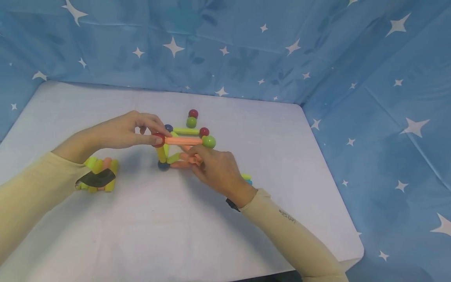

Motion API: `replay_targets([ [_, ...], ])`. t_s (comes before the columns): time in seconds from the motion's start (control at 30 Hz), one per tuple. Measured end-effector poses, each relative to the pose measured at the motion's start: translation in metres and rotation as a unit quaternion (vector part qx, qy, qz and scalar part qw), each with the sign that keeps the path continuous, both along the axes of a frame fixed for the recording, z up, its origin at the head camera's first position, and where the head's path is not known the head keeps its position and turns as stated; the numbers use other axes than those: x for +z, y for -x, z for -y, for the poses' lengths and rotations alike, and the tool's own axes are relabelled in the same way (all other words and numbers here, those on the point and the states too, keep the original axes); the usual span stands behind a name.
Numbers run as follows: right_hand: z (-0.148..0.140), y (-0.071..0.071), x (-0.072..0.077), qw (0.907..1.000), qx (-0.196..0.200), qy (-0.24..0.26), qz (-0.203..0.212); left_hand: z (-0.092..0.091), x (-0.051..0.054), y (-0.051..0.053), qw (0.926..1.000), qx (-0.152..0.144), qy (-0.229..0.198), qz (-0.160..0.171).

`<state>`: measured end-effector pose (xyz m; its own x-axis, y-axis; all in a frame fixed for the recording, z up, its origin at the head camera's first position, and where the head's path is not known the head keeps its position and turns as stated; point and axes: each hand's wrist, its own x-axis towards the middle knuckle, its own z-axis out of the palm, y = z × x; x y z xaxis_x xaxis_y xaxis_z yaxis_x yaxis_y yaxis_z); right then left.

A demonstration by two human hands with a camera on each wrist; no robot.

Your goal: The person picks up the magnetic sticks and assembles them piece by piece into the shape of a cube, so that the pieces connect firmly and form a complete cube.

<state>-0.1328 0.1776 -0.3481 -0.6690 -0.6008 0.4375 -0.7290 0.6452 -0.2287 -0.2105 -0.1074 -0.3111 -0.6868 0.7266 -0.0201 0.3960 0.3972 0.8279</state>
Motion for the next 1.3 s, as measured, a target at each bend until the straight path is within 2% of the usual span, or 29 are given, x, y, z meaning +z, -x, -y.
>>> replay_targets([
  [0.23, 0.0, 0.001, 0.0, 0.9999, -0.013, 0.0, 0.006, 0.0, 0.001, 0.0, 1.0, 0.002, 0.004, 0.0],
  [0.33, 0.0, 0.0, 0.0, 0.9998, -0.018, -0.002, -0.004, 0.0, 0.001, 0.0, 1.0, 0.001, 0.002, 0.001],
  [0.47, -0.002, 0.0, 0.0, 0.9984, -0.017, -0.025, -0.048, 0.0, 0.0, 0.0, 1.0, 0.0, -0.001, 0.003],
  [0.67, -0.008, 0.001, 0.002, 0.9903, -0.015, -0.043, -0.131, -0.001, 0.001, 0.0, 1.0, 0.001, 0.0, 0.007],
  [0.93, -0.018, 0.006, -0.002, 0.9842, -0.017, -0.019, -0.175, -0.001, 0.001, 0.0, 1.0, 0.002, 0.004, 0.001],
  [1.1, -0.021, 0.012, -0.005, 0.9848, -0.005, 0.023, -0.172, 0.0, 0.0, 0.001, 1.0, 0.002, 0.002, 0.006],
  [1.3, -0.024, 0.018, -0.005, 0.9902, 0.021, 0.086, -0.108, 0.0, 0.001, 0.0, 1.0, 0.003, -0.001, 0.009],
])
